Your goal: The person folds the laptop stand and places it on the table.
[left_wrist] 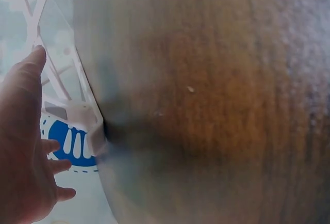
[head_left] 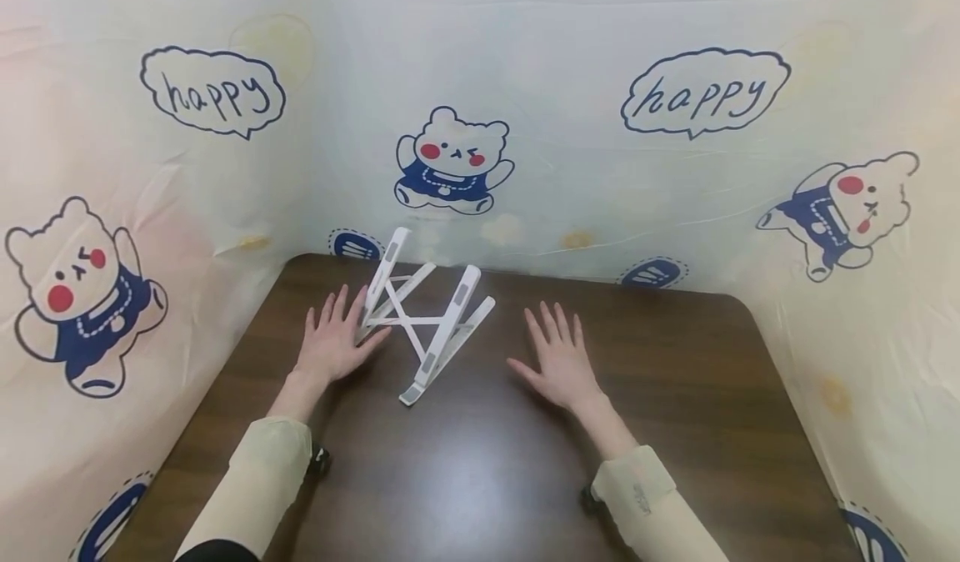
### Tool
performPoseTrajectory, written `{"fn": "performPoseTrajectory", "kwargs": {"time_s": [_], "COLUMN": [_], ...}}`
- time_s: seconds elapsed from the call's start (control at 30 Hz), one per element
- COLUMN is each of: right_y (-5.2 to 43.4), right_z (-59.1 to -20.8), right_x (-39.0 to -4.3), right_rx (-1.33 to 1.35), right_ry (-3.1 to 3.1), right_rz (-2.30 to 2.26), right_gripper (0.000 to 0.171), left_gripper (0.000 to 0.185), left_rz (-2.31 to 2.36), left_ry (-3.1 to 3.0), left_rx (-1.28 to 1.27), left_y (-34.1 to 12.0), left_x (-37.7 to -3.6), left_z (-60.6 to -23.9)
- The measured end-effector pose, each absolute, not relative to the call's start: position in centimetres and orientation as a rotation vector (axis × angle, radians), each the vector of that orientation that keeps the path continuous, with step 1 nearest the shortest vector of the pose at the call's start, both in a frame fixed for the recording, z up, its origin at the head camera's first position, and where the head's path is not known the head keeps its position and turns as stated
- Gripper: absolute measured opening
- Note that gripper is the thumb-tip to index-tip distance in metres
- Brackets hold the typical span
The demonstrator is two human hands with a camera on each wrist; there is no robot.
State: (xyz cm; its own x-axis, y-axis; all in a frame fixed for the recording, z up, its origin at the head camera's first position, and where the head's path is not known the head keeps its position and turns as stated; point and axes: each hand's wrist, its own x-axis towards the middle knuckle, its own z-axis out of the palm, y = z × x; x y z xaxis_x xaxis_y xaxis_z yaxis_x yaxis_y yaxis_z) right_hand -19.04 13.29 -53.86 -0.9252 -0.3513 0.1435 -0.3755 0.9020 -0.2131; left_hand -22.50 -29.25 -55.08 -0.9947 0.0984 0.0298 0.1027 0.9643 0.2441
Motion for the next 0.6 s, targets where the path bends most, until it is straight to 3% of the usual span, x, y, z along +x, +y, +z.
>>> {"fn": "performPoseTrajectory", "kwargs": {"time_s": [0.23, 0.6], "right_y": [10.0, 5.7], "right_z": [-54.2, -51.1], "right_x": [-19.2, -22.2], "right_rx": [0.648, 0.624], "right_ry": [-2.955, -2.823], "right_rz": [0.309, 0.291], "right_gripper": [0.096, 0.101], "left_gripper": [0.102, 0.086], "left_rz": [-0.389, -0.366], "left_ry": [-3.09, -3.13], "left_rx": [-0.168, -0.151], "left_y": [-29.6, -31.9], "left_x": [-22.3, -22.0], "left_z": [-55.3, -56.0]}}
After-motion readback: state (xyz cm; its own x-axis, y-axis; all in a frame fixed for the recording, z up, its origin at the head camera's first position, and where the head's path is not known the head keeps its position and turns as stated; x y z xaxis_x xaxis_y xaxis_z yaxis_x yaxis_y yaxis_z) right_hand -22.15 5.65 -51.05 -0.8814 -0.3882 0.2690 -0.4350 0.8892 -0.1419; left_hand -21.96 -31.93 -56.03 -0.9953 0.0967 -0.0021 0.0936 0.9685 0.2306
